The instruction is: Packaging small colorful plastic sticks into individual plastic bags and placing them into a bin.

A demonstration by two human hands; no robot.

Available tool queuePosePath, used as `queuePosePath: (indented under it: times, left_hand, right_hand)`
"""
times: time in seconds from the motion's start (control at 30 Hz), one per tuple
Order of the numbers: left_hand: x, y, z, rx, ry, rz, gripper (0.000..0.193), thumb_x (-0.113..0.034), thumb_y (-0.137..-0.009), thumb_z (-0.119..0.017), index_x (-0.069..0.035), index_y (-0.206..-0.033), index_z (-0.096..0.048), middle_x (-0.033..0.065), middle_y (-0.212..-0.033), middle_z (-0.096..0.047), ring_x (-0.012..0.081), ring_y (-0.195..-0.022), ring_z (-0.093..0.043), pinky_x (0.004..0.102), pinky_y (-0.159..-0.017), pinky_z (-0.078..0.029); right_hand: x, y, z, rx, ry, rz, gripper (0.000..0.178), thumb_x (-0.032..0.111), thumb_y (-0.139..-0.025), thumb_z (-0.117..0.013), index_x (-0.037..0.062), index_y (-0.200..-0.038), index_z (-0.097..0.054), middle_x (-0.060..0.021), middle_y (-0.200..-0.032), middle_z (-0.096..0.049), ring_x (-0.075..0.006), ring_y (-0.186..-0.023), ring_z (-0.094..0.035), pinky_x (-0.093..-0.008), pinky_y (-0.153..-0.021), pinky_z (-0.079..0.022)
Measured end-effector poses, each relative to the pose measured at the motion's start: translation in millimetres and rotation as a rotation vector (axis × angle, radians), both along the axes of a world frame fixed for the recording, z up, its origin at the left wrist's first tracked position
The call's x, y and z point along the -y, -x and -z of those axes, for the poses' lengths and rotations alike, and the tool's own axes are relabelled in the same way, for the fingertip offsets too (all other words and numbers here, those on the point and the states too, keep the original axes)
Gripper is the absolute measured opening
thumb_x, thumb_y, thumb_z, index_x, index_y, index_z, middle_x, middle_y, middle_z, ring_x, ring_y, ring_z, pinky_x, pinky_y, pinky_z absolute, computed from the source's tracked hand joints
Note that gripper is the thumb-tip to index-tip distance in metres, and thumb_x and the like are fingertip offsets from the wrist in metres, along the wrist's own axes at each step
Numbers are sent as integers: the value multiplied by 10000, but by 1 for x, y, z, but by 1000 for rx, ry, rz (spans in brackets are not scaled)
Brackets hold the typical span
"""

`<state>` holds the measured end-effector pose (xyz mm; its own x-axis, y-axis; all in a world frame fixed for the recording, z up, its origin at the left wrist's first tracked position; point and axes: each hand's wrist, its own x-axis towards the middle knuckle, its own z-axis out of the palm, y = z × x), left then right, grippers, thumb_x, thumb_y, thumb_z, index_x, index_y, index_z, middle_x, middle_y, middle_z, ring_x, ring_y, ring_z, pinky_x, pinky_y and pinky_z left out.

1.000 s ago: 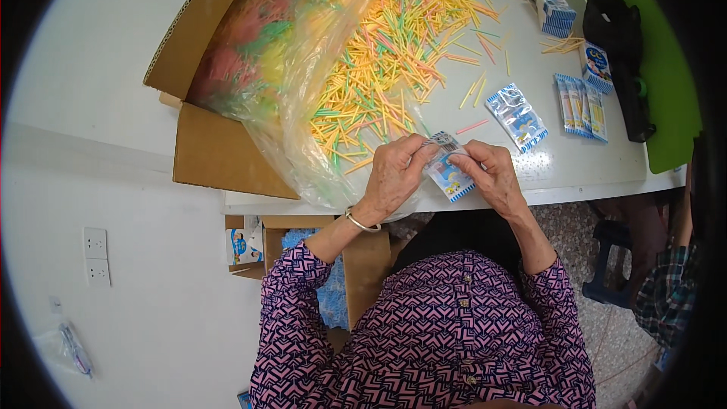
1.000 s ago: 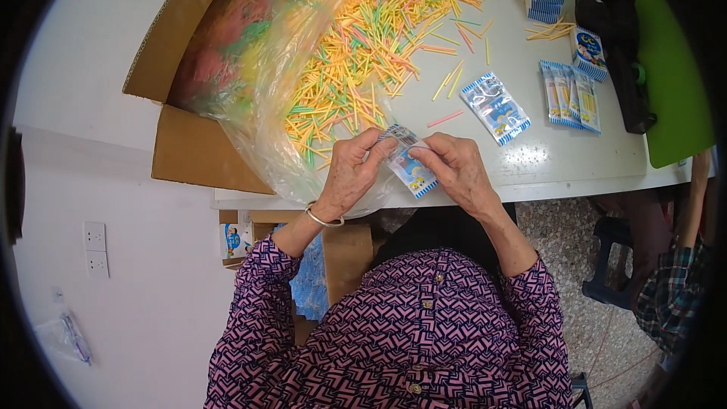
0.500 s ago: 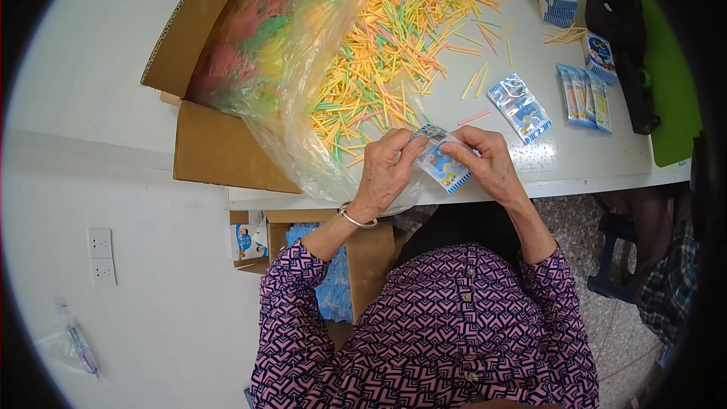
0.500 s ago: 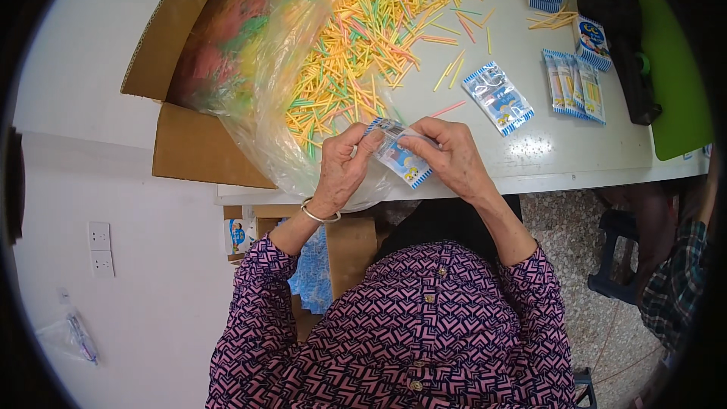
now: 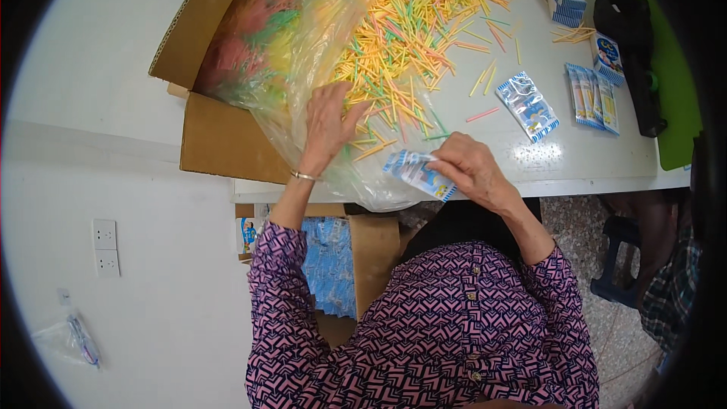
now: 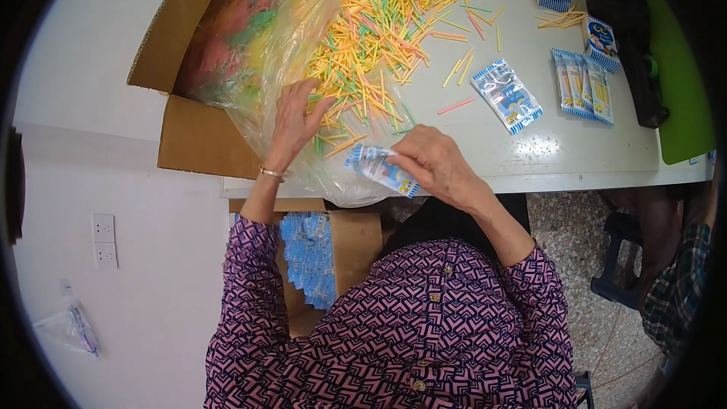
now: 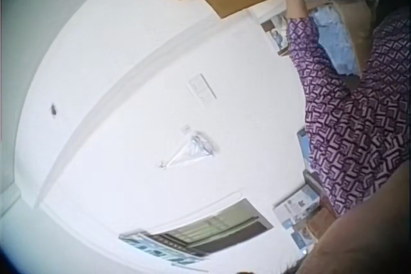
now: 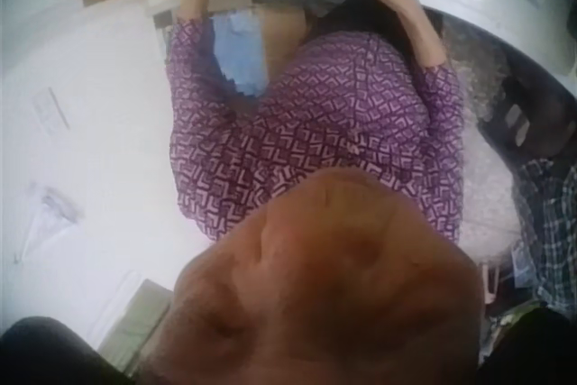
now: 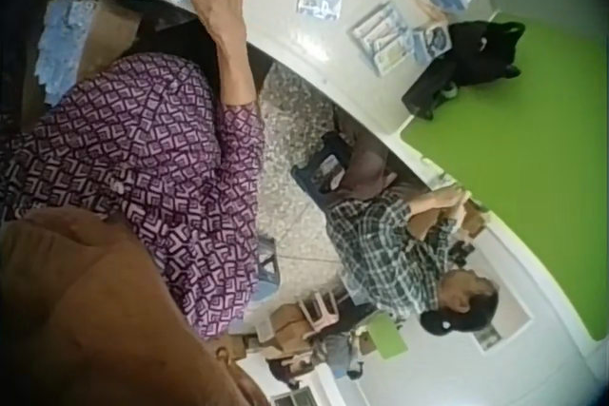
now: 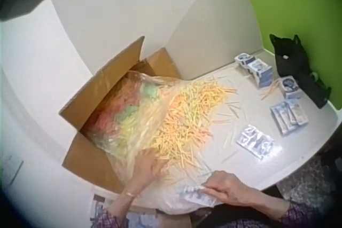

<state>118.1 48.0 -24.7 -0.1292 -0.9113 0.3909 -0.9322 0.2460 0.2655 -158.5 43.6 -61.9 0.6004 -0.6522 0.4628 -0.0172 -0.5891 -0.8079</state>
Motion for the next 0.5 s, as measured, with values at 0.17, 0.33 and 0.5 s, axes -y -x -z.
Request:
queuePosePath:
  times: [0.17,0.33,0.5]
  left_hand:
    - [6,-3,14,414,-112,-86,527,-347,-757,-691,53,-1070,-551,169,-1169,-484,345,-1053,-443,443,-892,-370]
    - [20,-9,29,452,-112,-186,382,-236,-709,-670,53,-933,-559,163,-1091,-447,331,-1014,-428,463,-884,-338]
    - [34,3,34,566,-14,-205,250,-112,-710,-601,57,-891,-567,165,-1066,-435,326,-1012,-435,423,-871,-378]
  right_hand:
    - [-5,-13,14,-90,-25,-143,178,188,-852,-607,11,-845,-625,-134,-766,-574,-314,-777,-562,-412,-698,-446]
    - [-3,-15,22,-146,-31,-186,208,220,-868,-598,17,-838,-626,-128,-757,-575,-309,-790,-549,-403,-717,-441]
    - [-2,-13,22,-117,-48,-188,195,202,-862,-608,10,-841,-631,-119,-758,-581,-295,-774,-548,-385,-710,-439]
